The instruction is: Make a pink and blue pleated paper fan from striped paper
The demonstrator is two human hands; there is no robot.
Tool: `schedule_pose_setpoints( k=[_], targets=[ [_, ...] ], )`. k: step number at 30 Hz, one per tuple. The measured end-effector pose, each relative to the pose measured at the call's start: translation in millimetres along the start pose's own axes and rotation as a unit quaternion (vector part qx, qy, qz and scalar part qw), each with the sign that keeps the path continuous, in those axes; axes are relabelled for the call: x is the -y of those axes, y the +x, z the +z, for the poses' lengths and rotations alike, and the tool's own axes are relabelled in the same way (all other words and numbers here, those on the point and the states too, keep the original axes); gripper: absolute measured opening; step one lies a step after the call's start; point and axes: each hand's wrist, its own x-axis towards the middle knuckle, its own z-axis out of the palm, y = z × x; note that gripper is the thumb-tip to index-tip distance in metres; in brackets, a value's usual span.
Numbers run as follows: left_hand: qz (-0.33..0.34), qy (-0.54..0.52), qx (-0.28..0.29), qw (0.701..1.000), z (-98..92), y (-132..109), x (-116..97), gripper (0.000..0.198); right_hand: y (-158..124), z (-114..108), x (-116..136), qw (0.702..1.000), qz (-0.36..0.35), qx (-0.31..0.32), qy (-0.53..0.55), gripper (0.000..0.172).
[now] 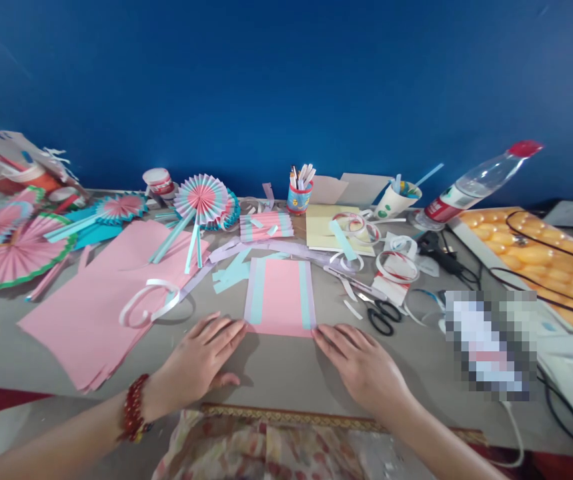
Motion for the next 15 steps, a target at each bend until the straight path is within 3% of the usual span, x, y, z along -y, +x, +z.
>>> schedule_pose_setpoints(
  k=[4,7,10,13,15],
  targets=[
    [0.007,-0.016,0.008,1.000,-5.7,2,2,0.066,28,-19,7,0.998,0.021,-0.034,0.048,0.024],
    [0.002,-0.043,0.016,0.999,-7.6,4,6,0.061,53,-22,19,0.998,0.000,-0.044,0.054,0.024],
    [-0.007,-0.088,0.004,0.996,-7.0,2,9,0.054,69,-13,30,0.999,-0.038,-0.010,0.034,0.014],
    [-0.053,-0.169,-0.068,0.982,-10.4,-3,7,0.037,72,-4,30,0.999,-0.030,-0.009,0.042,0.009],
    [-0.093,-0.248,-0.130,0.956,-16.7,-5,2,0.025,71,-3,26,0.995,-0.004,-0.030,0.100,0.009]
  ],
)
